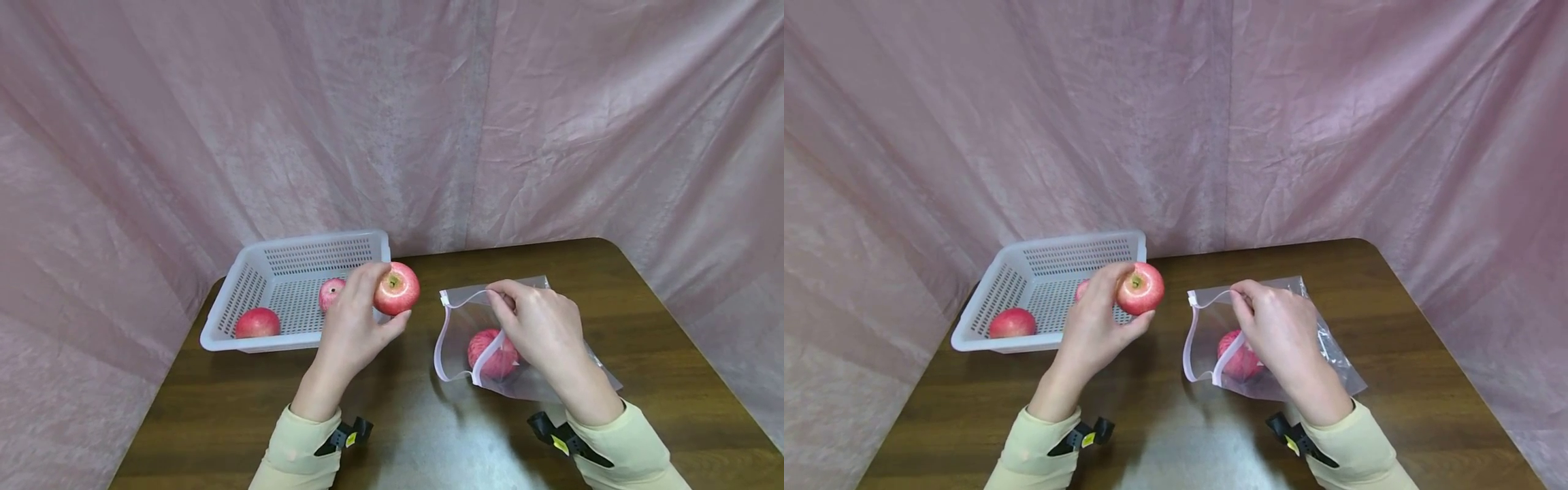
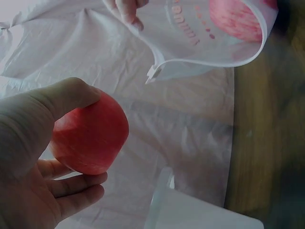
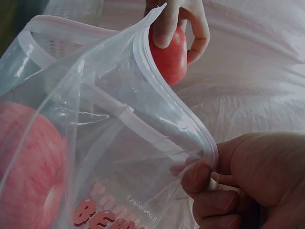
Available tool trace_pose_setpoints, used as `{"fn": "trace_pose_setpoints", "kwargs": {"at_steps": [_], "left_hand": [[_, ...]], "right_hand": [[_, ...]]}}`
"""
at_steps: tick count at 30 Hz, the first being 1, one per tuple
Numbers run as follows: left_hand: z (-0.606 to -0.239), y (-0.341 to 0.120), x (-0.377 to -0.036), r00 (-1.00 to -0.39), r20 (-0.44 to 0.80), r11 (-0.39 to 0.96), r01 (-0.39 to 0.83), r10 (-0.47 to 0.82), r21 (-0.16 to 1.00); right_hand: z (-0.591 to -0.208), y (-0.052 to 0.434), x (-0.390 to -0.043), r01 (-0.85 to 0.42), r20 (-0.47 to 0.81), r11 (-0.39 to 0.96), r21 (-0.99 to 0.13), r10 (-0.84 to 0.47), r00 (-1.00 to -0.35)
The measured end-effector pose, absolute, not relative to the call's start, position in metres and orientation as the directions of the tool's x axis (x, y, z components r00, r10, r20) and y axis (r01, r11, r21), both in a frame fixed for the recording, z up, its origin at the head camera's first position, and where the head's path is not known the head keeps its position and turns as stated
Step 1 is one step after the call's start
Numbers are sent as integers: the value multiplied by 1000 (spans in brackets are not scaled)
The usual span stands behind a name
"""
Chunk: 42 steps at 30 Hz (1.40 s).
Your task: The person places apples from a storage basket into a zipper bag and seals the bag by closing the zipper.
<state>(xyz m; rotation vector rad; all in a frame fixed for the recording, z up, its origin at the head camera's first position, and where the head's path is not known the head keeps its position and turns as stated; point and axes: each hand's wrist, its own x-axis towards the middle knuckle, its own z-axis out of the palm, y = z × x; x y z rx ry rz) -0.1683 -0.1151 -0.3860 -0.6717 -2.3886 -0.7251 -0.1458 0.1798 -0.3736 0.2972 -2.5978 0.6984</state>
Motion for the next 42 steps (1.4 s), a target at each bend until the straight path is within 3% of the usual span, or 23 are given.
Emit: {"fn": "trace_pose_setpoints", "kwargs": {"at_steps": [16, 27, 42], "left_hand": [[-393, -86, -154, -803, 474, 693, 571, 361, 440], [-396, -69, -148, -797, 429, 668, 596, 424, 446], [-411, -35, -145, -741, 445, 701, 650, 502, 292]], "right_hand": [[-376, 178, -147, -330, 498, 856, -397, -101, -861], [-374, 177, -145, -340, 497, 855, -392, -114, -860], [-372, 176, -143, -322, 477, 861, -395, -108, -872]]}}
